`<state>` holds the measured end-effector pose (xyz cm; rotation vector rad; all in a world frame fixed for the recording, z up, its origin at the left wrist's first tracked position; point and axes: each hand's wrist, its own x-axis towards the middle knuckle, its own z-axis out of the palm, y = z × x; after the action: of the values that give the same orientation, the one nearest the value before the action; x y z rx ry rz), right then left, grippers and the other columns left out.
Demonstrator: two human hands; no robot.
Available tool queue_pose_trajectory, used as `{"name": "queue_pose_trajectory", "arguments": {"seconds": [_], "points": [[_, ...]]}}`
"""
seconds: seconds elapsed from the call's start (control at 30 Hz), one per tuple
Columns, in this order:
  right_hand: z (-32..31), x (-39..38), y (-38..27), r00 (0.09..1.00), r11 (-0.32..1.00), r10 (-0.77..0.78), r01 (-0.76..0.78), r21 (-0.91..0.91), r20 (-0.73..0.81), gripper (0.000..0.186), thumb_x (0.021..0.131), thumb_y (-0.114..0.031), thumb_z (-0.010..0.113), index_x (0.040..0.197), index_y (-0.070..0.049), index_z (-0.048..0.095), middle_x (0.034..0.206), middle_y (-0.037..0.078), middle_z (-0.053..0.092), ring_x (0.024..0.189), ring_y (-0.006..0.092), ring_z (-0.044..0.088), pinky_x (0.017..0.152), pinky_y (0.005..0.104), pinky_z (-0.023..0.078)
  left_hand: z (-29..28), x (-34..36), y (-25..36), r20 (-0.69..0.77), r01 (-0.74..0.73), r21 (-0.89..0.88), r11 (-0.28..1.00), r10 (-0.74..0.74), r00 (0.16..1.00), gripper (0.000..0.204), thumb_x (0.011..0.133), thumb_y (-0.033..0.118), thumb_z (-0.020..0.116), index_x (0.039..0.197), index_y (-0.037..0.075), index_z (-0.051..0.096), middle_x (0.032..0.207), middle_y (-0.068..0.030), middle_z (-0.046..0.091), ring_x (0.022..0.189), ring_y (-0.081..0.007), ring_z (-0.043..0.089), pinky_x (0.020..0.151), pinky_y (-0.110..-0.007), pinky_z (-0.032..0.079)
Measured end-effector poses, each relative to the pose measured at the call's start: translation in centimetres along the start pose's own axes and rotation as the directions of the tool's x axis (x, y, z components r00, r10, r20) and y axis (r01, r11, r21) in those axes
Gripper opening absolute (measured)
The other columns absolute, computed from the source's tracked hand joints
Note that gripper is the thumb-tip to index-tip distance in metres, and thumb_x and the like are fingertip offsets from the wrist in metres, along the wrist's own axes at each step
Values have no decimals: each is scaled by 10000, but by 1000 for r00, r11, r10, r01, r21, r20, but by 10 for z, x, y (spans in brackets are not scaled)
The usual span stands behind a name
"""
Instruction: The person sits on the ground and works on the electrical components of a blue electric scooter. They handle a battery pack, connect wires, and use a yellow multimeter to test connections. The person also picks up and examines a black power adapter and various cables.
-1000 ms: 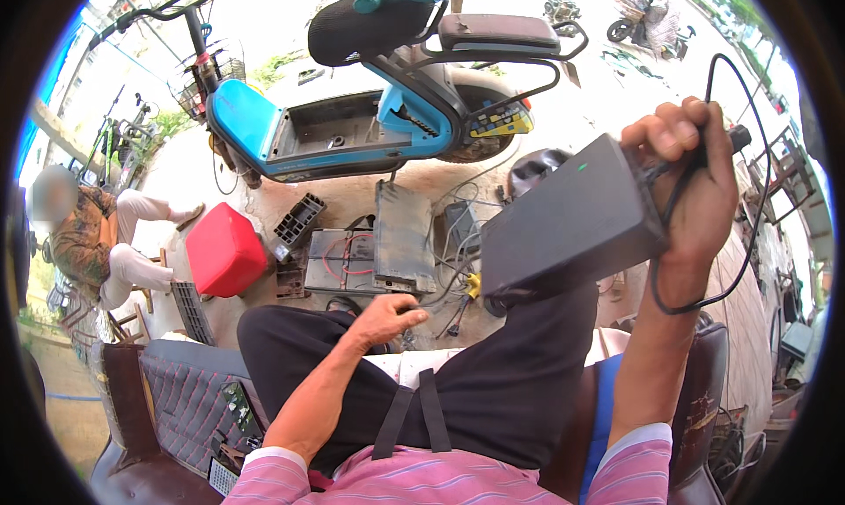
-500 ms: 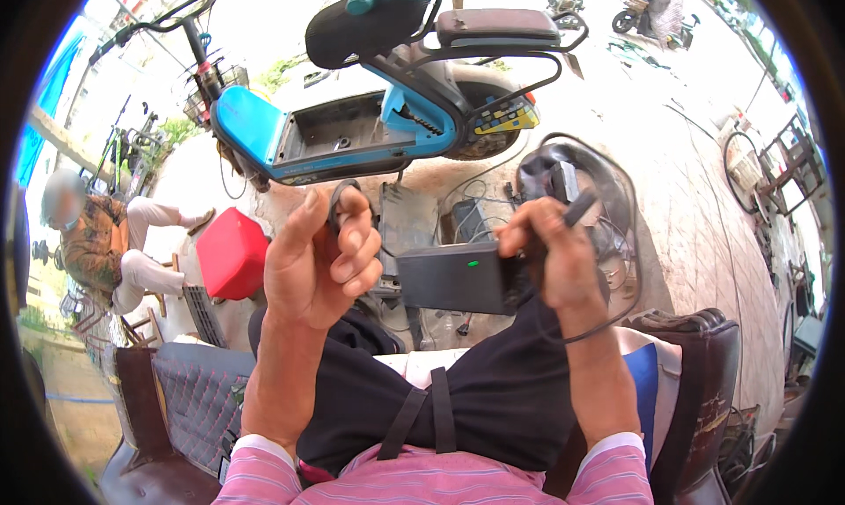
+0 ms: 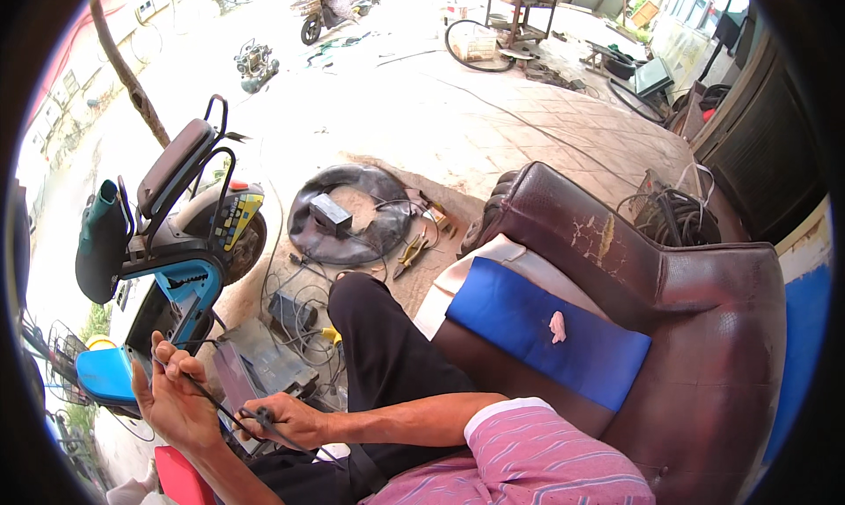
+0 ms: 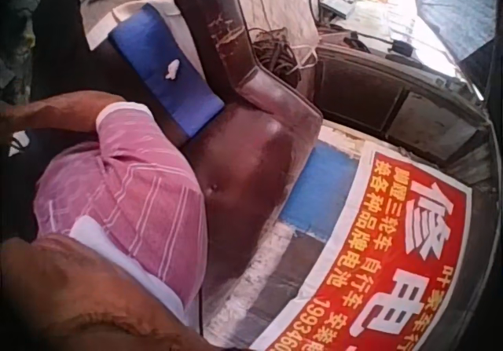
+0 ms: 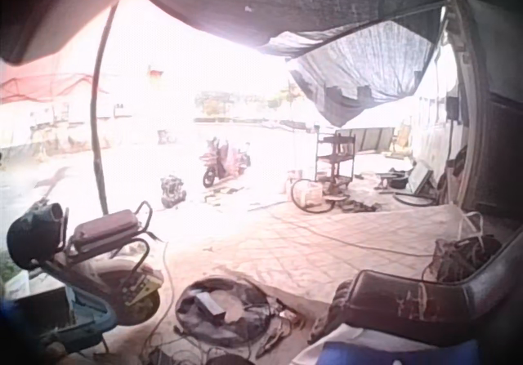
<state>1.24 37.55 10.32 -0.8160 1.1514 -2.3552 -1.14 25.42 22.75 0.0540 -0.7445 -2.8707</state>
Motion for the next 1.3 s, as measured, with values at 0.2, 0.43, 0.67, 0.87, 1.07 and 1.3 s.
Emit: {"name": "queue_pose_trajectory", "arguments": {"seconds": [0.2,0.43,0.67,0.87,1.07,1.3], "points": [[-6,2,-32,933,882,356,-317,348,-54,327,1041,-346,523,932,-47,597,650,-24,502,552,63,462,510,228,359,-31,29,3,-155,8,170,985,19,988,409,1010,288,567,1228,-55,522,939,-66,568,745,-154,527,767,-295,486],[-20,57,-95,893,859,209,28,511,-399,302,1025,-354,524,937,-81,621,631,-14,473,502,82,395,527,262,358,-100,3,-29,-101,176,507,844,-144,984,335,1006,280,558,1187,1,596,1053,-89,637,951,-188,594,884,-346,486],[-19,82,-140,927,861,163,33,508,-338,341,1069,-356,448,971,-90,637,596,-87,359,468,48,303,556,247,311,-165,-50,-74,-18,145,333,932,-147,989,276,991,214,580,1154,-3,631,1106,-133,680,1046,-233,646,961,-385,494],[-15,97,-168,985,858,54,39,512,-166,363,1088,-308,390,1008,-36,618,617,-64,377,491,57,324,572,252,301,-275,-47,-82,-442,351,140,926,-258,859,327,992,327,569,1150,49,638,1060,-105,690,907,-223,676,834,-371,538],[-5,103,-212,1000,864,-8,7,503,-1,404,1102,-312,316,1072,-21,596,652,-38,426,524,81,372,620,278,326,-256,-34,-148,-440,540,588,603,-322,838,818,855,80,654,1556,102,232,1055,-119,670,841,-168,643,704,-306,522],[16,104,-233,998,873,8,-36,486,61,359,1100,-274,303,1045,-17,548,655,-21,423,510,89,375,609,284,329,-252,-20,-203,-301,424,841,335,-363,882,748,823,48,579,1521,122,319,938,-109,675,821,-205,645,755,-338,517]]}}
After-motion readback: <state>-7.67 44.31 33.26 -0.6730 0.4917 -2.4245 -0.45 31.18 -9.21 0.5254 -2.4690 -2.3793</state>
